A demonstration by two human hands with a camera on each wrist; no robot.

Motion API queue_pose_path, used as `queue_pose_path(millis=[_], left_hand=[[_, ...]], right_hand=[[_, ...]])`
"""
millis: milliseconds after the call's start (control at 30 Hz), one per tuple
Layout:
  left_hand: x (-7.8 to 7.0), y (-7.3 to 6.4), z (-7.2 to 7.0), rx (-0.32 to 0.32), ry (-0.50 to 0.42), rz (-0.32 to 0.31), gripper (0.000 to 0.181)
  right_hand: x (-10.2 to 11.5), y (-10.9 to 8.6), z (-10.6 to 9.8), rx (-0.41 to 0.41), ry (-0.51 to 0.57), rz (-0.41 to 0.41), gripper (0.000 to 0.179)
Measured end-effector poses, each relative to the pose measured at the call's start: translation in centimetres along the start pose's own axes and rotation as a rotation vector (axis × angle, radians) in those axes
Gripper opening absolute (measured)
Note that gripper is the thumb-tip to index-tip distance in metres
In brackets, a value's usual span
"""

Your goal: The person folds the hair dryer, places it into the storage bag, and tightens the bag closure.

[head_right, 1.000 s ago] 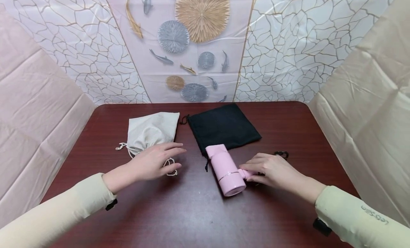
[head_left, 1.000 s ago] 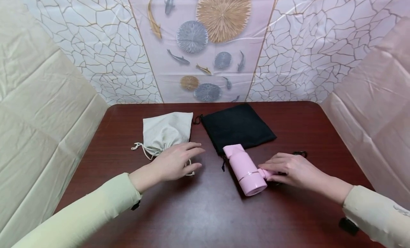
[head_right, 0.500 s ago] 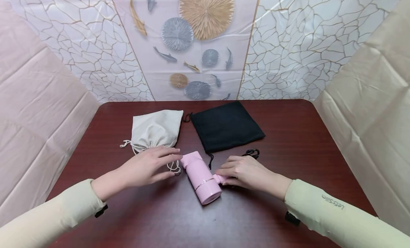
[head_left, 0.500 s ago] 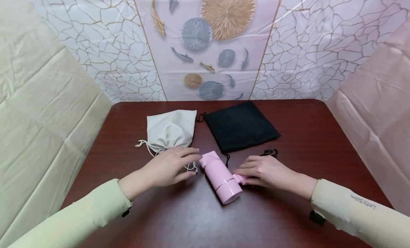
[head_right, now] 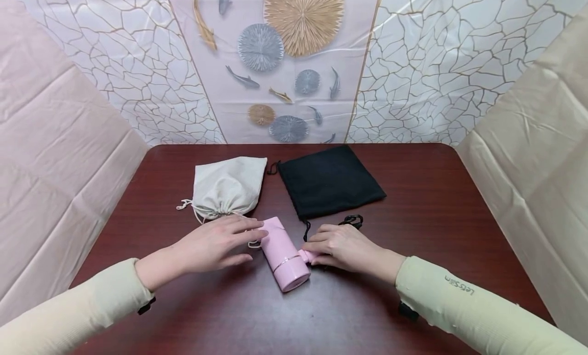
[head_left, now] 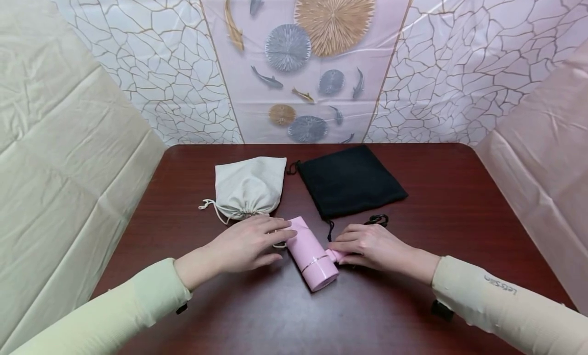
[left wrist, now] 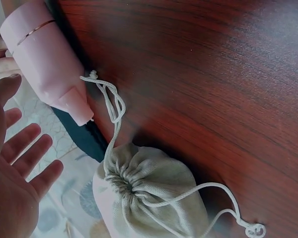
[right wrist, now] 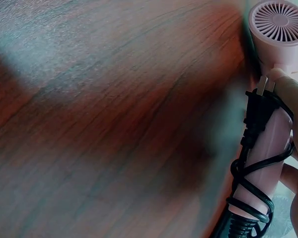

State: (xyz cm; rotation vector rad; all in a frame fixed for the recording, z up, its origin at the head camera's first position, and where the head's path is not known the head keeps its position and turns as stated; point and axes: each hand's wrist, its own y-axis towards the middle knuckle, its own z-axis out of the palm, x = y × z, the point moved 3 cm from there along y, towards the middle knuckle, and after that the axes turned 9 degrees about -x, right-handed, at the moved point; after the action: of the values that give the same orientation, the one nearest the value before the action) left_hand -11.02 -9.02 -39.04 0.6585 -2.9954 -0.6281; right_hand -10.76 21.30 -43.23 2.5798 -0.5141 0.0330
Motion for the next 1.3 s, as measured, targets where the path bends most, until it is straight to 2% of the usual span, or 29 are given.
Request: queue_pose_path(millis=[267,433,567,767,900,1133,1300], left_hand=[[-0.1,1.3,0.4,0.058,0.002,0.064,0.058],[-0.3,2.3,0.7,0.129,0.012,0.096,0.062],[-0.6,3.2,1.2,0.198,0.040,0.121,0.068],[-1.1,4.5,2.0,0.287,0.133,0.190,0.074],[-1.1,5.0,2.6,0.341,0.149,0.202,0.078],[-1.2,5.2,3.9,0.361,0.136,0.248,0.084],[-1.0,5.2,4.8,0.366,0.140,0.277,0.086]], right_hand=[[-0.2,-0.8,0.3,-0.030,0.025,0.034,0.041],[-0.1,-1.0,0.0,-0.003,0.020,0.077,0.046],[0.1,-1.7,-1.1,0.007,-0.007,0.129,0.052],[0.1,-3.0,-3.1,-0.054,-0.061,0.181,0.048],[0.1,-3.9,-3.8,-0.081,-0.076,0.201,0.052],[0.2,-4.9,-4.4,-0.141,-0.062,0.203,0.052],[0.2,-5.5,-4.6,-0.139,-0.050,0.225,0.053]])
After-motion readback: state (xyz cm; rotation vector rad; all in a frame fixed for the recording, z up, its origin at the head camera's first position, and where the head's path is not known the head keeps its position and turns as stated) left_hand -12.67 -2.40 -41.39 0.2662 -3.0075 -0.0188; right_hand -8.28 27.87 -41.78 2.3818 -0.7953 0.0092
